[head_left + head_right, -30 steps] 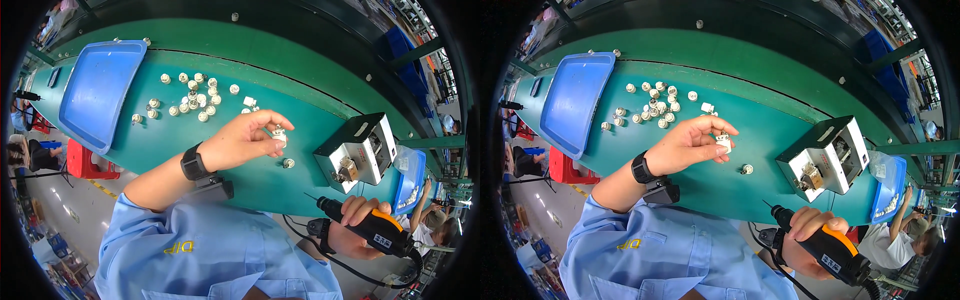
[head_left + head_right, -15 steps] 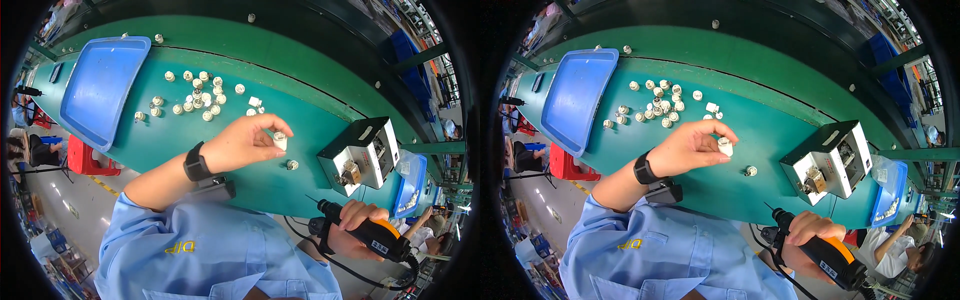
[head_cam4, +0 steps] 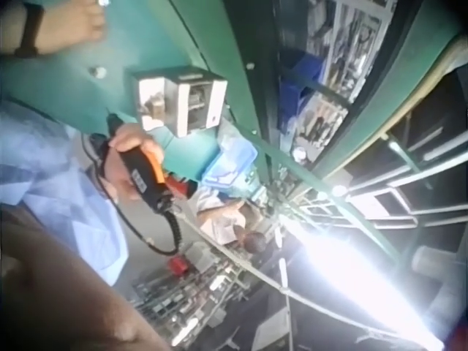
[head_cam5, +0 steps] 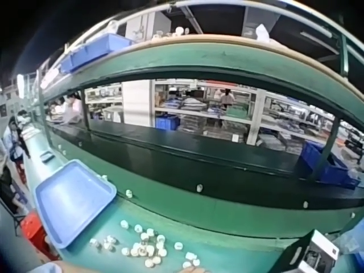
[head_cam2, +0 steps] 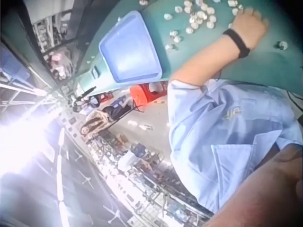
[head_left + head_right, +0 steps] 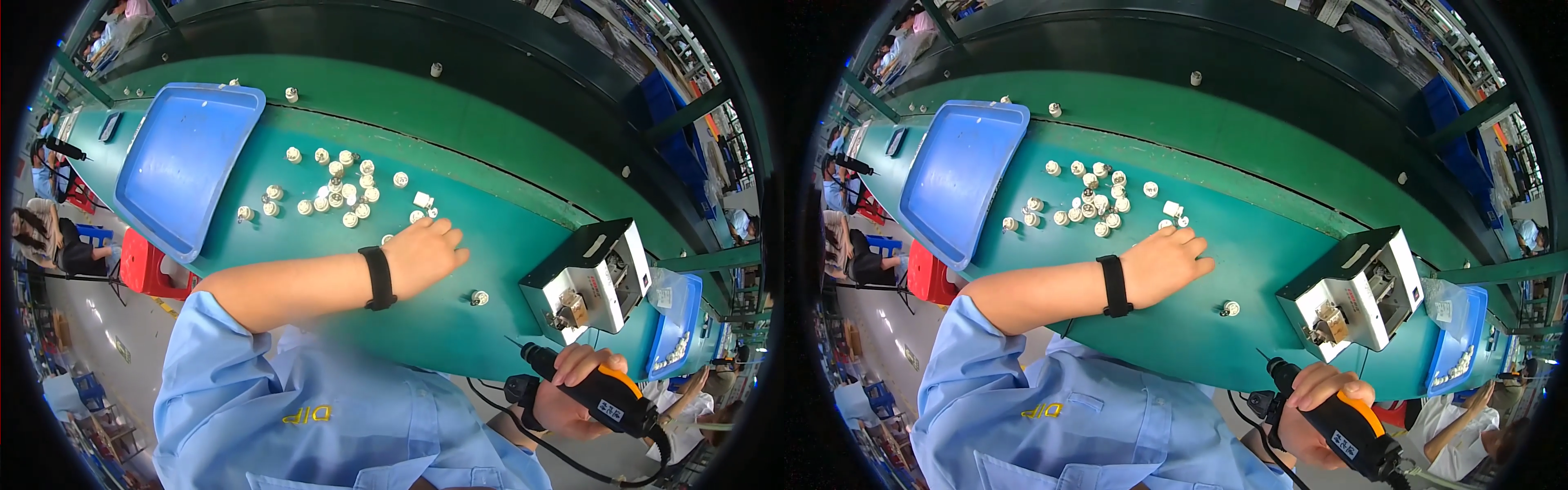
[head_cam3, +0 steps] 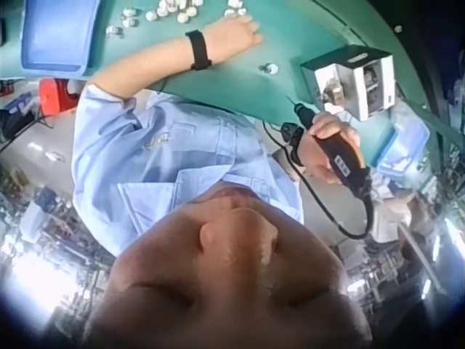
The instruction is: The person picks up white components from a table, inserts them into a machine, and uses a power screwdriver on them. They repeat this process for multiple components, occasionally reaching for more items from a shelf.
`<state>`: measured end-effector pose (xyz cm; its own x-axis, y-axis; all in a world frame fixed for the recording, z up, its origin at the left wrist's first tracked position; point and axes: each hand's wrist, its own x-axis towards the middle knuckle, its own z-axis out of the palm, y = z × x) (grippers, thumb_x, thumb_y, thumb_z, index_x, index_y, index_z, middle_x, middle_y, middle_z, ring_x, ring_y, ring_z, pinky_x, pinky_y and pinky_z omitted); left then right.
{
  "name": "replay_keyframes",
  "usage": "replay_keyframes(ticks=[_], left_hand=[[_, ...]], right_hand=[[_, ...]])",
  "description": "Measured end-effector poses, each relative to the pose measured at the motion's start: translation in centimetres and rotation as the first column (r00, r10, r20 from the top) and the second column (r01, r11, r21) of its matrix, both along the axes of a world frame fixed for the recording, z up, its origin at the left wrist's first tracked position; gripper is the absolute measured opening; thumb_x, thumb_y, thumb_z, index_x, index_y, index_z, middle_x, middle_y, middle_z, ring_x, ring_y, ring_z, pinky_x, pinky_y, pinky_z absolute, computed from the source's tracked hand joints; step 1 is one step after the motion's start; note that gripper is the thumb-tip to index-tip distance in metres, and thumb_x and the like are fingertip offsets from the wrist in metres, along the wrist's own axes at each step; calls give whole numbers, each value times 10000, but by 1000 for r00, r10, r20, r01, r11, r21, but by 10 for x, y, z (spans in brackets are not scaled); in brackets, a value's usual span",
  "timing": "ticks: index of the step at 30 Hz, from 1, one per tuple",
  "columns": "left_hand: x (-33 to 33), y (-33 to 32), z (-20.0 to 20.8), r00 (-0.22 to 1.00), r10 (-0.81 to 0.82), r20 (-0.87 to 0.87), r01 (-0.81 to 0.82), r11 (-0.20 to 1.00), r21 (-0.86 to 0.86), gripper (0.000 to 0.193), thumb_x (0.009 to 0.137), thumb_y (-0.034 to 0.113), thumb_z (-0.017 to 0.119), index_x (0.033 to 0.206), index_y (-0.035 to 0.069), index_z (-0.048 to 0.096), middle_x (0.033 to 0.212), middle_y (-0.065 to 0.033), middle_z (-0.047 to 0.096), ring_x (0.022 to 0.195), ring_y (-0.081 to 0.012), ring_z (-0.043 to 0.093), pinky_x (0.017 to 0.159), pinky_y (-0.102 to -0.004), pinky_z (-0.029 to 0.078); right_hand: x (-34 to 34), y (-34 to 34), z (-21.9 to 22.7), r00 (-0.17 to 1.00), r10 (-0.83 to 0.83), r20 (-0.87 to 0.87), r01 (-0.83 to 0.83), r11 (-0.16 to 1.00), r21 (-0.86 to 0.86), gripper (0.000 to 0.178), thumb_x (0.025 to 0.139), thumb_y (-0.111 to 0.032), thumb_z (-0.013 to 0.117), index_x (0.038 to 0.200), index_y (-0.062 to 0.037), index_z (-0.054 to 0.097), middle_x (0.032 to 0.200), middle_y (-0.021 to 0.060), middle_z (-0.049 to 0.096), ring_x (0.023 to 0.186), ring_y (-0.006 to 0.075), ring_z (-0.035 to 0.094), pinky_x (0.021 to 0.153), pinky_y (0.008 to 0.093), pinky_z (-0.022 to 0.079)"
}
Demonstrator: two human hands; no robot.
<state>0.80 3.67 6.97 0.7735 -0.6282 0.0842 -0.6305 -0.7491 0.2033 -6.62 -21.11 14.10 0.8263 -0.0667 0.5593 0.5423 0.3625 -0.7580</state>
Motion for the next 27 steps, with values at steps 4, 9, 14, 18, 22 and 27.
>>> replay_keyframes(ticks=[4,9,14,18,22,27], left_hand=[[13,7,29,999,-21,26,22,1000,-23,302,750,103,637,1049,87,599,1011,-116,550,959,-271,527,870,-405,441],[117,34,77,994,97,51,-89,985,-148,443,700,153,767,1104,76,601,1085,-148,574,1027,-340,545,896,-428,455],[264,75,59,906,424,-11,-424,904,-59,402,779,219,707,1155,113,612,1150,-169,583,1067,-358,573,912,-429,475],[320,53,11,859,501,-105,-506,862,-31,394,784,236,690,1158,136,622,1166,-177,584,1072,-355,575,921,-422,476],[338,41,-17,913,404,-54,-397,911,112,317,807,169,679,1114,107,626,1072,-191,624,1058,-345,587,893,-445,483],[269,30,36,940,315,-129,-336,917,-215,226,808,139,683,1003,42,622,981,-184,645,950,-327,635,810,-417,514]], right_hand=[[6,2,1,995,-98,23,98,995,19,712,856,-614,526,1169,18,429,665,60,470,512,158,446,550,283,362],[16,-15,-13,997,-60,44,59,998,22,688,868,-627,523,1135,0,430,675,61,490,512,156,473,516,266,372],[24,-24,-22,998,-34,60,31,998,50,661,876,-641,505,1087,-18,437,669,57,508,505,147,494,467,245,371],[21,-18,-18,987,-161,-12,161,987,4,663,874,-655,490,1075,-25,447,643,54,508,492,146,492,455,252,376],[33,-23,-16,984,-175,-31,174,984,-26,668,867,-662,485,1066,-25,458,615,53,505,483,149,488,453,266,381],[27,-20,-10,992,-111,-56,109,993,-40,683,845,-658,497,1065,-12,469,590,53,502,482,158,491,451,280,382]])
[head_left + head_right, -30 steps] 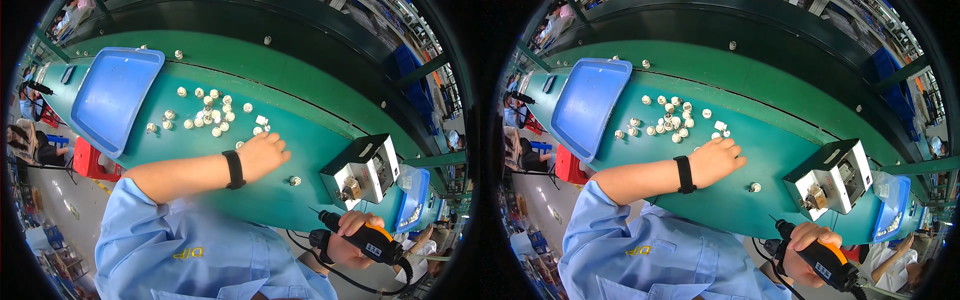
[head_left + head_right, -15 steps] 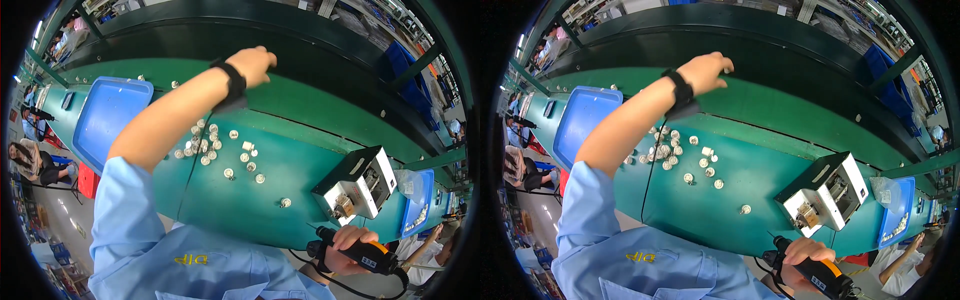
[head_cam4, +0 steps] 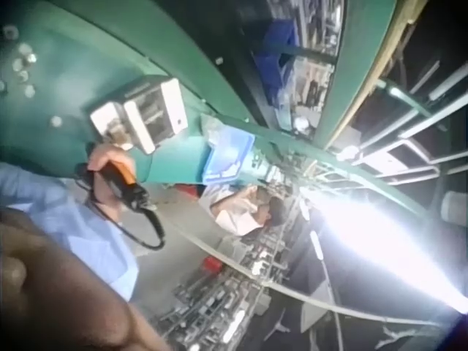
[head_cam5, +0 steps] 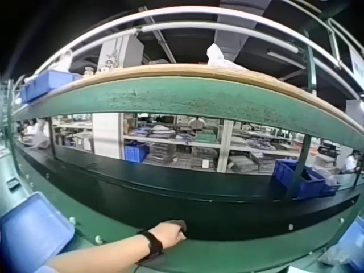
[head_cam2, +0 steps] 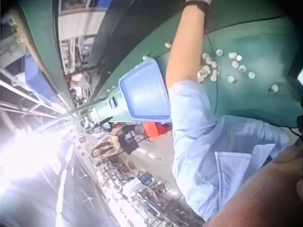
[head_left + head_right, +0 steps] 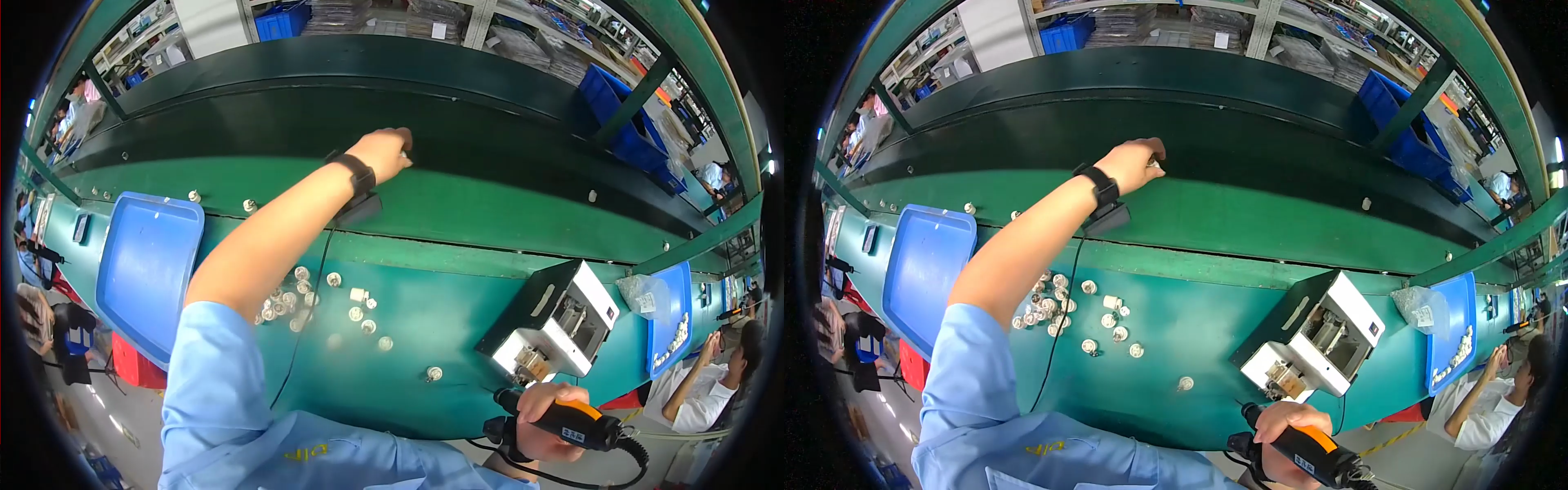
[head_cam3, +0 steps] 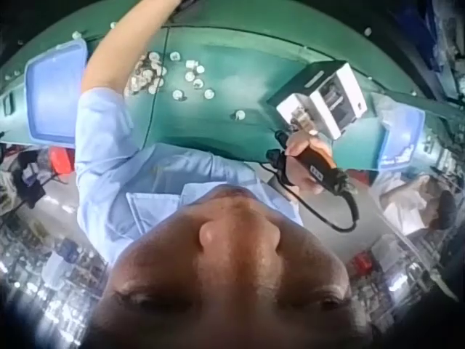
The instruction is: The person picks up white components from a table, inserts them into a machine, and uses a power screwdriver on them. They repeat this process for multiple components, occasionally reaching for more items from a shelf.
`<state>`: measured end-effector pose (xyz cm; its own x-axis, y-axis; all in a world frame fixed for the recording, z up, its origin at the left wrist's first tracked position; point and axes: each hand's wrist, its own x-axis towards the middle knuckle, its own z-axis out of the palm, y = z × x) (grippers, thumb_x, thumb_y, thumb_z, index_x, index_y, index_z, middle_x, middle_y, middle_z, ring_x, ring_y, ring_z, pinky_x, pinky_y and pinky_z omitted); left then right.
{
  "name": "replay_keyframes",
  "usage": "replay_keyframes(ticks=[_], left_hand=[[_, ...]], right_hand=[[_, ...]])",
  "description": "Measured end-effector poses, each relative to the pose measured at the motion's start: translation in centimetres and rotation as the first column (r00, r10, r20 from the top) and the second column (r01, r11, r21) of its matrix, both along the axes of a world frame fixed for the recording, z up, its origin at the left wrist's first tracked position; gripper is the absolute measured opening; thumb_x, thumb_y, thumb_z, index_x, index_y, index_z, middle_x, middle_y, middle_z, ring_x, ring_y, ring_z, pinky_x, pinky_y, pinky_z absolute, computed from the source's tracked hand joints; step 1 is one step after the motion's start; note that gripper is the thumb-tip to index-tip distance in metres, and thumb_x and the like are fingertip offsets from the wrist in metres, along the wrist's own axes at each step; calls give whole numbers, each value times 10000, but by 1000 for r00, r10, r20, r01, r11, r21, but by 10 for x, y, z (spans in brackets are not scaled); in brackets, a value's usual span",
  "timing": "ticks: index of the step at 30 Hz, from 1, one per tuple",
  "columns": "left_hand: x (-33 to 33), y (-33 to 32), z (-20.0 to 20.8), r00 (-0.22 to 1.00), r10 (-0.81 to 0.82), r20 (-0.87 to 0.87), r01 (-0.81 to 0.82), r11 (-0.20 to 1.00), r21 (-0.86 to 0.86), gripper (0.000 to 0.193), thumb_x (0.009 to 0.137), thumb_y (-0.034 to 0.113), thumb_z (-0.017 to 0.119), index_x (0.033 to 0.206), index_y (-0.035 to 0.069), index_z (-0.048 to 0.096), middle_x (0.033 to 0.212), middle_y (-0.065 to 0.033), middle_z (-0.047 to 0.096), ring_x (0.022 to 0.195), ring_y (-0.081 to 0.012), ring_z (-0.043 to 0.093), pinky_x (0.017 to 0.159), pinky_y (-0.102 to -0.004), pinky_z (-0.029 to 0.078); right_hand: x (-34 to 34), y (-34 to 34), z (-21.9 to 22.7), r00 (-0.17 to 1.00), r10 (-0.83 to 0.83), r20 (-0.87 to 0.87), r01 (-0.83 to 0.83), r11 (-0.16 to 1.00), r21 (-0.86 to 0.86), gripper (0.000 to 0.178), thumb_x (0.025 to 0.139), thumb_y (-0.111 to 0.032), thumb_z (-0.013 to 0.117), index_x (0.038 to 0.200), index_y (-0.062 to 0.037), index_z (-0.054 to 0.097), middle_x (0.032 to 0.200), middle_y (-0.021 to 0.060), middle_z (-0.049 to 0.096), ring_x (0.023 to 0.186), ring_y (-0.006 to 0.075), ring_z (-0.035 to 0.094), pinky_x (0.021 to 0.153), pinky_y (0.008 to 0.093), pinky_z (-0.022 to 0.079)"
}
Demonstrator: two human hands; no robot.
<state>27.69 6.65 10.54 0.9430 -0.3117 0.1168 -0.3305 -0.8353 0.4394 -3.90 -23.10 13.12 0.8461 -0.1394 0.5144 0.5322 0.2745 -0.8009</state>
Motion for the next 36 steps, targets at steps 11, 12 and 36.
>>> replay_keyframes(ticks=[11,12,36], left_hand=[[-292,41,32,960,-275,47,270,873,-406,205,843,60,664,1043,80,623,951,-53,574,850,-208,610,705,-314,516],[-311,45,22,979,-201,-18,184,924,-337,211,837,73,667,1043,86,625,960,-60,571,858,-228,609,712,-324,518],[-119,156,-23,958,285,17,-281,932,229,307,790,227,715,1048,85,629,1056,-134,603,958,-330,616,849,-394,496]], right_hand=[[-10,21,2,997,-17,71,14,999,38,707,794,-648,595,1075,-14,464,608,23,463,472,124,420,472,241,344],[-11,22,3,995,-44,89,42,999,29,703,788,-642,616,1069,-16,464,610,18,457,473,116,411,476,233,338],[-23,43,1,982,-184,-30,181,980,-76,370,889,-364,645,936,-47,459,601,0,425,492,78,404,462,212,318]])
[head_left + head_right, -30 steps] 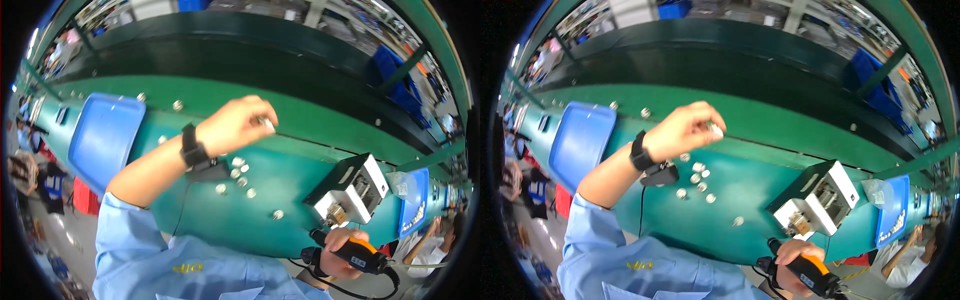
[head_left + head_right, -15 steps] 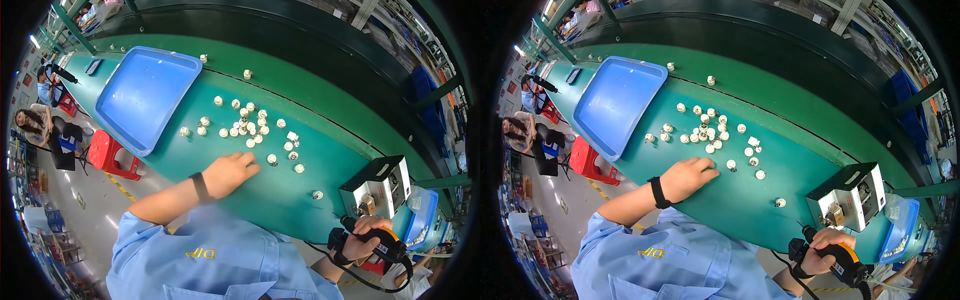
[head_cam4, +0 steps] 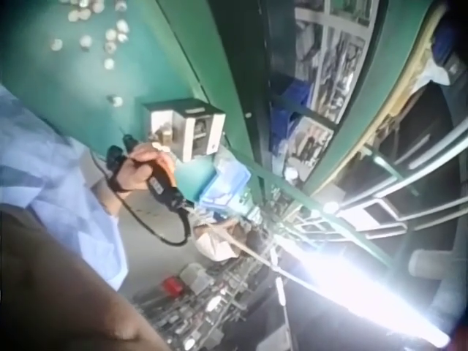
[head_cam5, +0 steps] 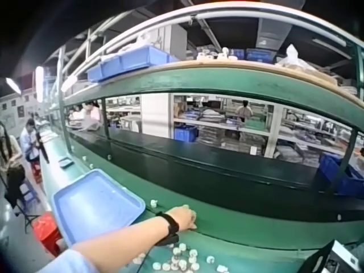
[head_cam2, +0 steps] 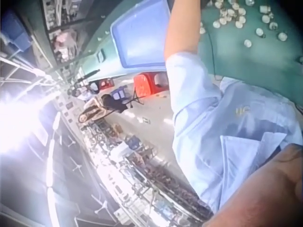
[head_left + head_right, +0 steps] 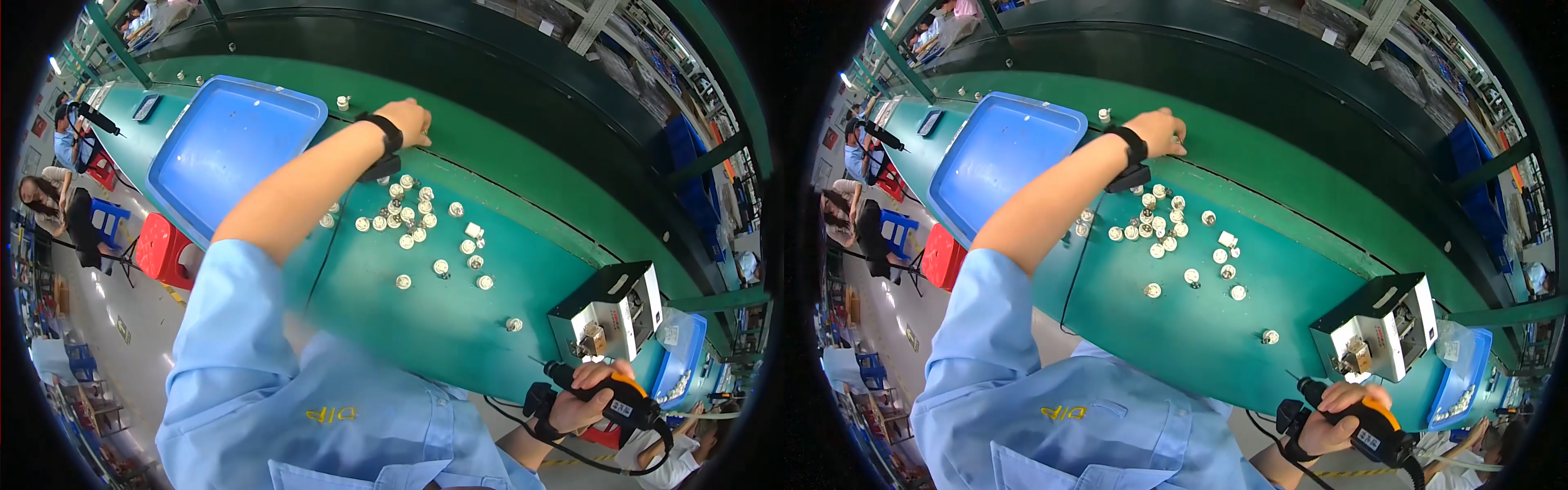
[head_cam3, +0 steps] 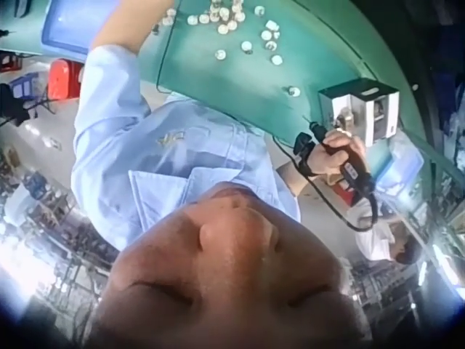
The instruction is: The person picks up white components from a table, inserts them into a machine, and uses a power screwdriver on them. They repeat this process for multiple components, occasionally reaching for more items from a shelf.
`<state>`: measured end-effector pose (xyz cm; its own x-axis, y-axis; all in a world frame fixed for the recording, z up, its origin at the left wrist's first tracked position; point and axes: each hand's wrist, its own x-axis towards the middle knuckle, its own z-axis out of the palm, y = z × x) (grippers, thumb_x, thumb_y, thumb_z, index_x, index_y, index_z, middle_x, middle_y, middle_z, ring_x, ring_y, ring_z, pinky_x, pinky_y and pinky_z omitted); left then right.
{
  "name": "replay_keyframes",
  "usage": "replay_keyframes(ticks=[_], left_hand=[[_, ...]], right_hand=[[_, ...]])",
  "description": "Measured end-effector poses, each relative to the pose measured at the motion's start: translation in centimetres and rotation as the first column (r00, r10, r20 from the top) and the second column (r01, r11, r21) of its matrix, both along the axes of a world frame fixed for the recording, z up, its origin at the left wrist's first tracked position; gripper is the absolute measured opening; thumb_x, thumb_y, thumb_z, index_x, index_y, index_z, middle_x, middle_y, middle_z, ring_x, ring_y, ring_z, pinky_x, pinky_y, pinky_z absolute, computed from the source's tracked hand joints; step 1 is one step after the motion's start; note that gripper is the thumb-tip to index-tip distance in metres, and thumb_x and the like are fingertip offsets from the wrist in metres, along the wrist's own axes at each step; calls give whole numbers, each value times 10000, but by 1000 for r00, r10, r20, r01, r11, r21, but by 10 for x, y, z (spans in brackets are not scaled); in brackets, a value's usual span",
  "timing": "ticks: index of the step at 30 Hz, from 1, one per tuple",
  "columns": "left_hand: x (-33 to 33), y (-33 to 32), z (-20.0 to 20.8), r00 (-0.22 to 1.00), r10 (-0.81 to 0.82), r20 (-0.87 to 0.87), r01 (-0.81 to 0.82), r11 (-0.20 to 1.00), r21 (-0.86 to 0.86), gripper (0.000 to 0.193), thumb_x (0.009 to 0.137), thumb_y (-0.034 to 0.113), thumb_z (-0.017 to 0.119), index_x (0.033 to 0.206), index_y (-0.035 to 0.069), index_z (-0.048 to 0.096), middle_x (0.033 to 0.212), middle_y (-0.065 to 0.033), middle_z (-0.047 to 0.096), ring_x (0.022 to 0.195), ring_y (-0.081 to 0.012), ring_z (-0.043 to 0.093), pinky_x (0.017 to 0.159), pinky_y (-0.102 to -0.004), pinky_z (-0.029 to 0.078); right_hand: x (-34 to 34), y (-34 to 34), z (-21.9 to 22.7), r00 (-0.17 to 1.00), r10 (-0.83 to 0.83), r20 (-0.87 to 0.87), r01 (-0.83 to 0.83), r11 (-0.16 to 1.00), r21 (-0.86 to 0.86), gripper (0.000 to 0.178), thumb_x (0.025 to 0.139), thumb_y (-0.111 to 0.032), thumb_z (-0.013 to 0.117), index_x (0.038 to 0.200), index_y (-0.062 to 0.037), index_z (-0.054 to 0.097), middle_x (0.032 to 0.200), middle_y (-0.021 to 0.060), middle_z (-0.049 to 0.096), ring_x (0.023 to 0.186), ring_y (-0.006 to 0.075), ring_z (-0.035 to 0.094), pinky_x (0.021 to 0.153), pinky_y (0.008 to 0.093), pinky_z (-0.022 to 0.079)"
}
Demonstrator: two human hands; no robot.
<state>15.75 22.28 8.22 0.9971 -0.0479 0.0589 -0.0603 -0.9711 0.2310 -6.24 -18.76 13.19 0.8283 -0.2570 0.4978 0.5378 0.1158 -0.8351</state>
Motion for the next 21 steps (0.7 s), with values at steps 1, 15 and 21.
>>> replay_keyframes(ticks=[1,15,21], left_hand=[[9,2,-9,998,-21,-54,20,1000,-14,291,787,223,713,1030,84,635,1018,-134,620,944,-327,622,834,-392,499],[-54,85,28,961,-64,-267,52,997,-52,209,682,112,722,868,38,662,827,-124,677,824,-286,662,737,-367,517],[-62,85,38,939,-63,-338,52,998,-40,402,673,207,775,1029,65,654,978,-145,669,938,-311,645,813,-374,508]], right_hand=[[0,-2,0,1000,7,5,-7,1000,5,370,889,-364,645,936,-47,459,601,0,425,492,78,404,462,212,318],[21,-12,-11,998,-54,16,55,997,-48,450,881,-419,641,963,-26,437,576,9,439,473,91,418,452,207,330],[26,-22,-20,997,68,21,-65,991,-119,407,878,-367,643,989,-38,429,610,0,385,520,95,393,530,226,312]])
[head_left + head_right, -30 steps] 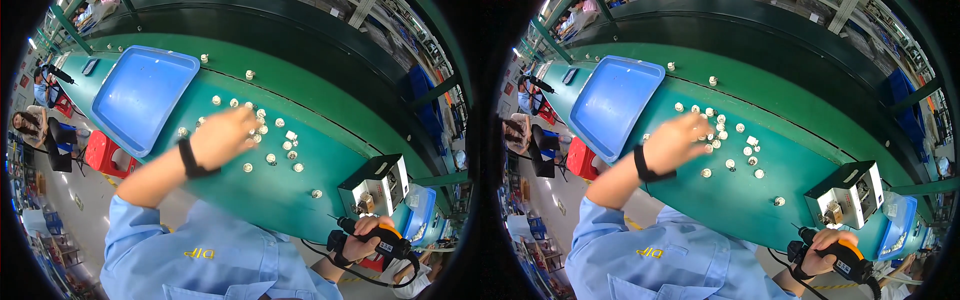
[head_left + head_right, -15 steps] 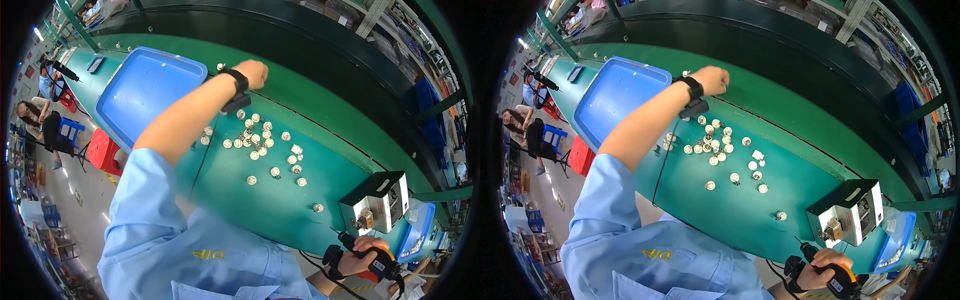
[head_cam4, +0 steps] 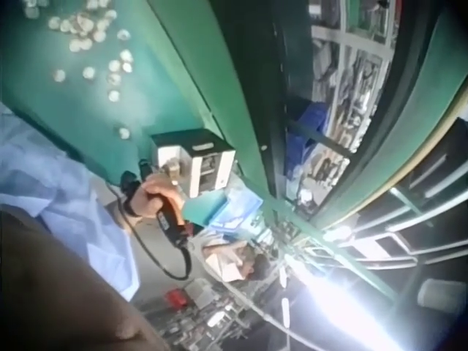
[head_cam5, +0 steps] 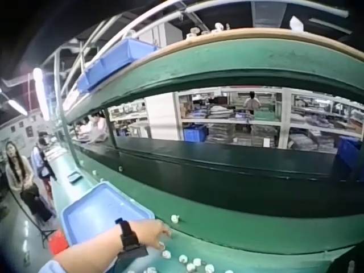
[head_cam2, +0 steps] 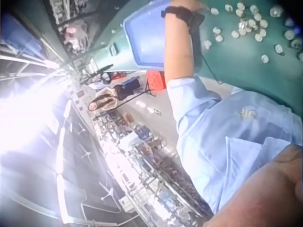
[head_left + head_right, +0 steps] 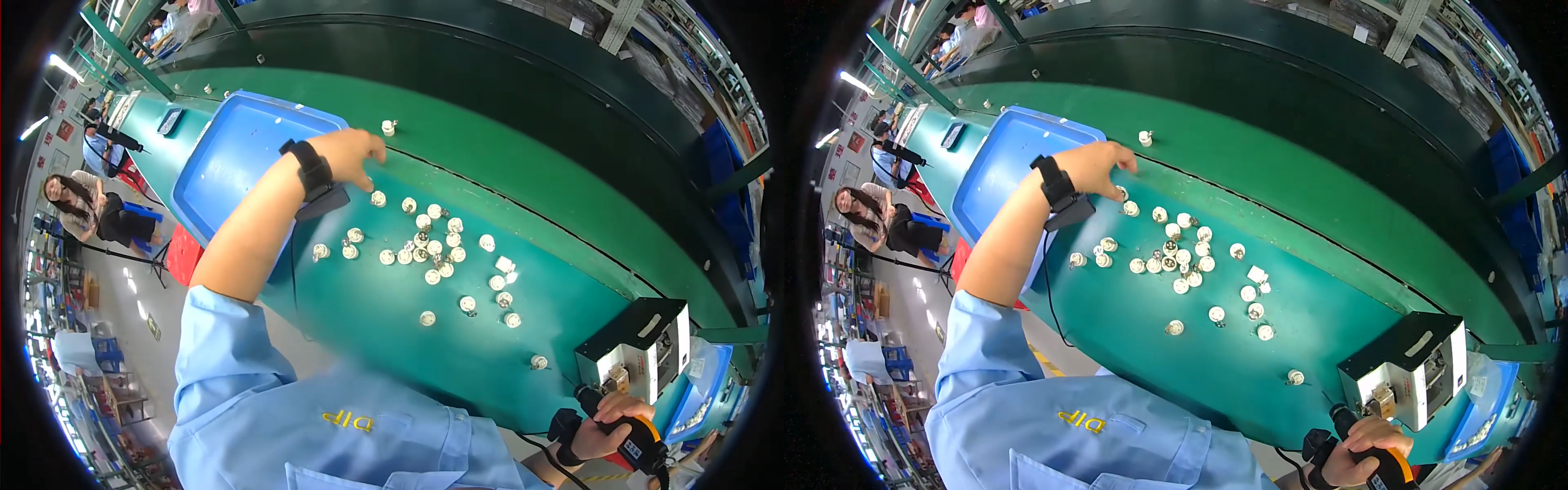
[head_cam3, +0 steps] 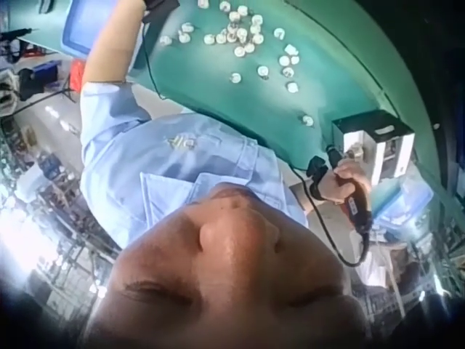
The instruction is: The person picks up white components from a table, inserts them into a machine, and uses a power screwdriver on them. They repeat this process for multiple components, occasionally reaching for more items from a shelf.
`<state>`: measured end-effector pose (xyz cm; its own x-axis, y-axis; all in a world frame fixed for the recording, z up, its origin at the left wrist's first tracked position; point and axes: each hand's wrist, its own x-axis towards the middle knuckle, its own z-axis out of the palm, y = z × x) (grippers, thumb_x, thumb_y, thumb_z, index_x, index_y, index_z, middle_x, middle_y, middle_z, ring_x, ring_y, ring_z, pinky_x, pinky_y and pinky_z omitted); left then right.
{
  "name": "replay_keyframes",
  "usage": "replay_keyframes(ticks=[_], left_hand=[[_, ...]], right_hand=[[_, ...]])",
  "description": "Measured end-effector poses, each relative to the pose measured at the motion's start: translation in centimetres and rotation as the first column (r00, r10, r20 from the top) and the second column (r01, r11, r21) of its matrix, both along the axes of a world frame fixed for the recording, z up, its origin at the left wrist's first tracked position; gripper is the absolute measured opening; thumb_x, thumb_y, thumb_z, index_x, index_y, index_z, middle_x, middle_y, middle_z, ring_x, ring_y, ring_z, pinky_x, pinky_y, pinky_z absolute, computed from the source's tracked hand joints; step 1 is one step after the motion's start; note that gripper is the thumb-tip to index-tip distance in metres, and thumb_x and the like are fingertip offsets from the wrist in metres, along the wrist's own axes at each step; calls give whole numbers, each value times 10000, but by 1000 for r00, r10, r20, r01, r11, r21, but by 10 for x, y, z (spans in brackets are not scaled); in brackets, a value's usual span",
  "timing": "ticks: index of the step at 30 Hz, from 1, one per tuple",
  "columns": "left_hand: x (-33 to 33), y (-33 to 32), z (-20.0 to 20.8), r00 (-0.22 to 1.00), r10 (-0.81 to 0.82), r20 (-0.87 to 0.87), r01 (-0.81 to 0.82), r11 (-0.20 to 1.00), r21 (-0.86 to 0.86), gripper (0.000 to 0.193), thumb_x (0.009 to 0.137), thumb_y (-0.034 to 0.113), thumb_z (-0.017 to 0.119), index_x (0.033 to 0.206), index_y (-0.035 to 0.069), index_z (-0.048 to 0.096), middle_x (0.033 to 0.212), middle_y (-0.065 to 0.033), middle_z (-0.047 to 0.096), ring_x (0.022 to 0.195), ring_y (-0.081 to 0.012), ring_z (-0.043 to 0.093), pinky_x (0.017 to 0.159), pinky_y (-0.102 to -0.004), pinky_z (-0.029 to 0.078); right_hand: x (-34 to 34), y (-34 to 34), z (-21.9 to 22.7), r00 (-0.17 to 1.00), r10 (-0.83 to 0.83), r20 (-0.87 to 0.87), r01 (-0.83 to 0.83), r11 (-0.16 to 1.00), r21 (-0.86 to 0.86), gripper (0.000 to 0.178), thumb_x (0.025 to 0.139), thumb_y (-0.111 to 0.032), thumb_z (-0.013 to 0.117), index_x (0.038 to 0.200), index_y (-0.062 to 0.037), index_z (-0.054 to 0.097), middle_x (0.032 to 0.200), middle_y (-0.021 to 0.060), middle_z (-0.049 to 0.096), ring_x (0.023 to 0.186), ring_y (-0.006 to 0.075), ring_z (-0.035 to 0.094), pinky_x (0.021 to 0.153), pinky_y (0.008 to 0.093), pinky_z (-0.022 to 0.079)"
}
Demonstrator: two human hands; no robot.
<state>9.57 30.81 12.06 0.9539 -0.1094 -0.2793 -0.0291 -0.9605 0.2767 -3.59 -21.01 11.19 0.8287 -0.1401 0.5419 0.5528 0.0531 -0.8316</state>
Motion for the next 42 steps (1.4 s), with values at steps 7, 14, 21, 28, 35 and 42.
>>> replay_keyframes(ticks=[7,14,21,28,35,42], left_hand=[[68,8,-13,956,113,271,-148,983,111,456,709,271,770,1088,57,636,1014,-154,663,981,-307,630,873,-385,492],[89,9,-33,984,179,-9,-171,920,-352,329,856,245,671,1083,20,596,894,-78,657,836,-196,661,753,-298,535],[12,-35,22,956,115,-271,-290,214,-933,219,977,268,542,1005,51,549,855,-38,635,714,-110,630,656,-212,524],[-70,-72,24,927,-3,-376,-356,-330,-874,294,1016,315,439,998,42,548,885,-55,621,718,-106,601,593,-212,495],[-112,-114,15,915,-118,-386,-340,-741,-579,343,1034,319,380,1002,21,549,900,-74,611,732,-113,591,623,-202,514],[-125,-127,16,897,-122,-425,-317,-848,-424,226,1004,260,479,1016,51,563,909,-69,622,818,-134,626,748,-237,562]], right_hand=[[5,13,4,997,-62,42,62,998,-4,385,894,-386,619,919,-55,424,606,4,375,523,96,392,528,233,313],[8,19,-1,989,-146,-7,146,989,22,359,906,-366,594,889,-51,422,607,3,370,516,96,375,528,240,311],[10,15,-1,996,-85,34,81,991,110,301,919,-313,558,882,-51,415,608,7,363,521,102,365,534,245,301],[-1,14,2,999,-43,19,39,984,175,258,928,-283,523,878,-58,407,625,11,369,544,107,365,557,242,303],[-14,14,4,998,-37,-55,45,988,148,306,946,-268,516,1078,0,450,651,15,382,567,105,377,561,249,317],[-25,13,6,997,-78,-9,78,995,57,396,951,-271,526,1191,30,429,659,14,377,573,112,387,585,256,341]])
